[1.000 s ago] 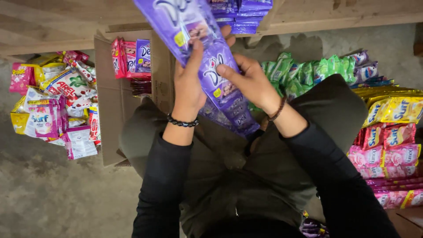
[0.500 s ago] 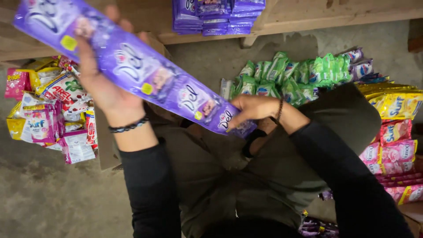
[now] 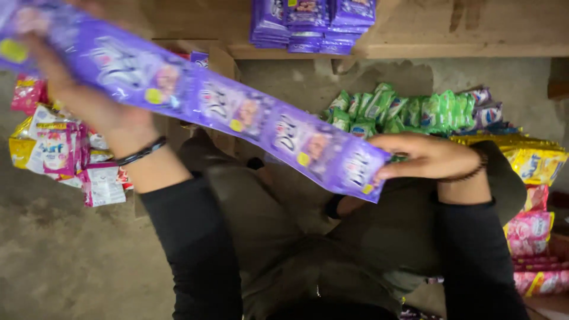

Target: Organize and stack detergent sachets into boxes and onto storage shelves.

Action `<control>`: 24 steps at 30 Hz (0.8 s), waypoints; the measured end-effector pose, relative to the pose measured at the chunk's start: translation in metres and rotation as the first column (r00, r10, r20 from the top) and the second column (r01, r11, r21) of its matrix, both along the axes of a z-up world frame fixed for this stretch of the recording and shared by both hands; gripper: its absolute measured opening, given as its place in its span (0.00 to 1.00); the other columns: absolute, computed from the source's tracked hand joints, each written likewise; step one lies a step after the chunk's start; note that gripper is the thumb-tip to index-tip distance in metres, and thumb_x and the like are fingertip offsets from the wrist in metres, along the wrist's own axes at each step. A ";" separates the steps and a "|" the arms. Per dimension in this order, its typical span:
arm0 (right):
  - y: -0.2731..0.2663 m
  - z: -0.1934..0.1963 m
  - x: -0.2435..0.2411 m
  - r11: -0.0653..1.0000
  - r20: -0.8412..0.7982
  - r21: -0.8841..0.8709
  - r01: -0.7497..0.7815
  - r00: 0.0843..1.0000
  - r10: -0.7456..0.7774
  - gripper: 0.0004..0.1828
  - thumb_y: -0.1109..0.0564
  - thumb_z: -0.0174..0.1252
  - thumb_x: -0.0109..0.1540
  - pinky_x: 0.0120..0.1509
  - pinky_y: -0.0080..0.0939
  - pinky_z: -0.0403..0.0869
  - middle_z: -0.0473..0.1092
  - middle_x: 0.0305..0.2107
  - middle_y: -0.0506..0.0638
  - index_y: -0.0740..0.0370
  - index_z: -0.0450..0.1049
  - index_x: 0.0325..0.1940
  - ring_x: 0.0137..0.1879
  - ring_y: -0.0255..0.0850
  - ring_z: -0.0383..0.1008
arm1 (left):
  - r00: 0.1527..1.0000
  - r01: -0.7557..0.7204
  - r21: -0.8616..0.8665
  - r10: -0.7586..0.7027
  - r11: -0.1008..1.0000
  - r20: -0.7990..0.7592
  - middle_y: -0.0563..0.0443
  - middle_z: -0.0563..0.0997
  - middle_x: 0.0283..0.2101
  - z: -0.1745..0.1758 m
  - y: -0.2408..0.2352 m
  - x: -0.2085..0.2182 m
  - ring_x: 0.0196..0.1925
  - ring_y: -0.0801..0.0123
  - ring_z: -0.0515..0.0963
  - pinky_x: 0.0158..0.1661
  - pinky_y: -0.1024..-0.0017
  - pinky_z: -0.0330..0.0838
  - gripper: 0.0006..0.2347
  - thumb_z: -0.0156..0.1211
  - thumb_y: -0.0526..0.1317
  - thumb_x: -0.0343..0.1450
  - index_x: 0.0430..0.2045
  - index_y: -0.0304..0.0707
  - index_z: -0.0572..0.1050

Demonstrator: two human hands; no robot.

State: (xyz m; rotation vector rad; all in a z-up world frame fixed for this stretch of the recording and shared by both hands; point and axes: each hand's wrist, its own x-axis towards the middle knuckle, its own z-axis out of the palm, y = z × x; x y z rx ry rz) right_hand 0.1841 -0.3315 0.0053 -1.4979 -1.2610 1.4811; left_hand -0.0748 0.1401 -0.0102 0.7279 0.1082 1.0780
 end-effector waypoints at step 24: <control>0.143 0.019 -0.026 0.504 -0.298 0.561 0.657 0.728 -0.617 0.32 0.71 0.61 0.71 0.70 0.41 0.74 0.69 0.59 0.52 0.68 0.57 0.77 0.64 0.38 0.72 | 0.763 0.556 0.075 -0.472 0.828 -0.442 0.49 0.79 0.57 -0.048 -0.209 0.116 0.57 0.69 0.78 0.59 0.66 0.74 0.21 0.65 0.42 0.76 0.63 0.31 0.70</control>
